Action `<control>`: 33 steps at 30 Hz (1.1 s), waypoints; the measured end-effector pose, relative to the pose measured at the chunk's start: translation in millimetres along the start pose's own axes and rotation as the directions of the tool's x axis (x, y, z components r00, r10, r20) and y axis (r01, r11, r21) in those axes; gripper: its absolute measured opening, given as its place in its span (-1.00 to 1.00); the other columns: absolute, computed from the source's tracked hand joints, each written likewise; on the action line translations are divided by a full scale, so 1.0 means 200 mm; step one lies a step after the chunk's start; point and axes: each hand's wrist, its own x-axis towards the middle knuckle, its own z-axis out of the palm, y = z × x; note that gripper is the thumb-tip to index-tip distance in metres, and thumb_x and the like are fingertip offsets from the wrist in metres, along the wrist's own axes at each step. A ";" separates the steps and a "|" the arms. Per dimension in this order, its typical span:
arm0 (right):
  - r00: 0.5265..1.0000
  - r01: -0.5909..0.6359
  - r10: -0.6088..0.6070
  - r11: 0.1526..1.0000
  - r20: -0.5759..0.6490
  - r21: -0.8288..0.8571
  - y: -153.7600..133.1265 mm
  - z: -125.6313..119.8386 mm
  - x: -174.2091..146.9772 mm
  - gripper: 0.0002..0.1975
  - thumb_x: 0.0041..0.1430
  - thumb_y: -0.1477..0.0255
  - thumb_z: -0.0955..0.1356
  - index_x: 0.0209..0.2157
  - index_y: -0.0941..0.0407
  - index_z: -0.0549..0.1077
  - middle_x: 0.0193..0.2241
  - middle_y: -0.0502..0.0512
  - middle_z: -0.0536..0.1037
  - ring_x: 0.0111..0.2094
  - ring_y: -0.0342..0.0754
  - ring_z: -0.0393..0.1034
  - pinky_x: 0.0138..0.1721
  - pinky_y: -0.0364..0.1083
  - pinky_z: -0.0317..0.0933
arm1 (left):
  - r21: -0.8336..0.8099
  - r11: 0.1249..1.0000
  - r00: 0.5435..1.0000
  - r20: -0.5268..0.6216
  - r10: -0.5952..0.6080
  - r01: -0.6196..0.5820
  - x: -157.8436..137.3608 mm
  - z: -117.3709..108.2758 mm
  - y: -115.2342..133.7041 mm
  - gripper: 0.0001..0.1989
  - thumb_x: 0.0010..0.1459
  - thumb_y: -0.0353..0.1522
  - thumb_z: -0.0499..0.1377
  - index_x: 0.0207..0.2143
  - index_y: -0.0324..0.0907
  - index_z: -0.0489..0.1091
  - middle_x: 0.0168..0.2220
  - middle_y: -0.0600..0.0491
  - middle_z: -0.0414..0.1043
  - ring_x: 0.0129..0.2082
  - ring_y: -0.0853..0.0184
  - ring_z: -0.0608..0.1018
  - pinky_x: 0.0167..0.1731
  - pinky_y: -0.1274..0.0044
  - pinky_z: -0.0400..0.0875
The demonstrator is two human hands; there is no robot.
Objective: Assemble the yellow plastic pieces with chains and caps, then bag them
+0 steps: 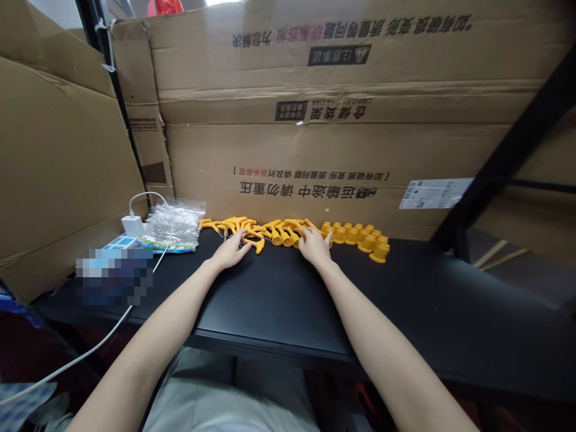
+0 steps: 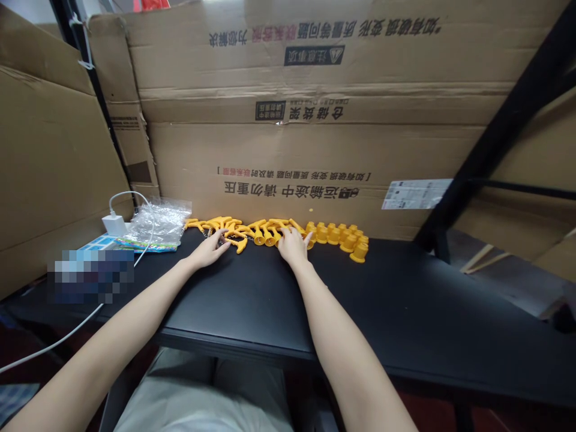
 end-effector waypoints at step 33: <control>0.547 -0.661 0.776 0.631 -0.315 0.406 0.49 -0.05 0.04 -0.54 0.05 0.45 0.27 0.01 0.26 0.45 0.18 0.54 0.09 0.22 0.38 -0.21 0.13 0.37 -0.44 | 0.040 0.999 0.999 -0.015 0.034 -0.033 0.01 0.00 -0.01 -0.60 0.23 -0.25 -0.01 0.08 -0.20 0.21 -0.19 -0.04 0.43 -0.23 0.28 0.50 -0.13 0.41 0.39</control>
